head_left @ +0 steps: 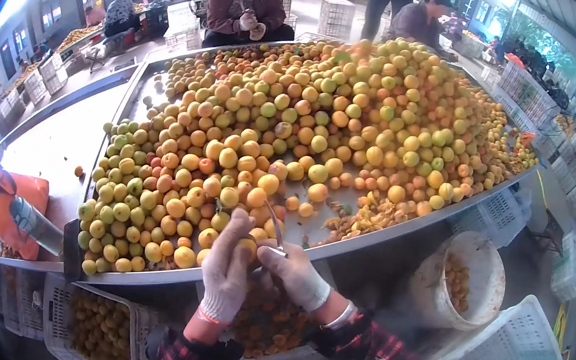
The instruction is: The person processes apricots by picking them from a pile, cutting them open with a small knife, and removing the pits. The pitted fruit is placed into a basket while the pits are discarded onto the table.
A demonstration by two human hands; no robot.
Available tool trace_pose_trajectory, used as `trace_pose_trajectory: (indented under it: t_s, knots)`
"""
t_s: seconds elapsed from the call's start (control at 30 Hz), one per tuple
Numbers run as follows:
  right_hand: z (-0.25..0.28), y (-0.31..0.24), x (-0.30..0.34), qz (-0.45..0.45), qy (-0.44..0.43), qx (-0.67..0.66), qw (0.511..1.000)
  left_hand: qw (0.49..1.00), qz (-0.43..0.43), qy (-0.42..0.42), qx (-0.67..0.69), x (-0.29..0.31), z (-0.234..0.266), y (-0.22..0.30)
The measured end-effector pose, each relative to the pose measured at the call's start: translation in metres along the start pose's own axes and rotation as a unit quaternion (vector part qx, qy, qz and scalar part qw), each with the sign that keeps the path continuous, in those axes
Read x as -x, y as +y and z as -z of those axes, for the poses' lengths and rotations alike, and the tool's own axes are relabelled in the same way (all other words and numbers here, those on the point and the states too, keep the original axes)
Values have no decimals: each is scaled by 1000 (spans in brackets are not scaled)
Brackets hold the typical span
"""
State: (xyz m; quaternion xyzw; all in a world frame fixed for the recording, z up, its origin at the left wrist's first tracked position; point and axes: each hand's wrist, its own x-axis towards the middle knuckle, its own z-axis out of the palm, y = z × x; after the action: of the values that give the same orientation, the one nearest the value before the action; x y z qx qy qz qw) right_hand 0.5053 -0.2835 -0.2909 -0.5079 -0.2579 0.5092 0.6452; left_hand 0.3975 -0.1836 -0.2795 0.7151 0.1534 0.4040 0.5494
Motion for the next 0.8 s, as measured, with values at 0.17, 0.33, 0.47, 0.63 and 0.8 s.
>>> trace_pose_trajectory:
  t_s: [0.17, 0.33, 0.47, 0.63, 0.8]
  knots:
    - [-6, 7, -5, 19, 49, -100, 994, 995, 5, -85, 59, -2, -6, -8]
    - [-10, 9, -8, -4, 22, -217, 976, 996, 31, -69, 45, -2, -9, -5]
    - [-17, 12, -11, 29, 16, -157, 987, 994, 21, -42, 102, -3, -12, -22]
    - [-24, 33, -20, 154, 112, 4, 982, 998, -34, -23, 48, -6, -14, -23]
    - [-24, 41, -27, 269, 177, 121, 939, 994, -13, -19, 103, -8, -22, -22]
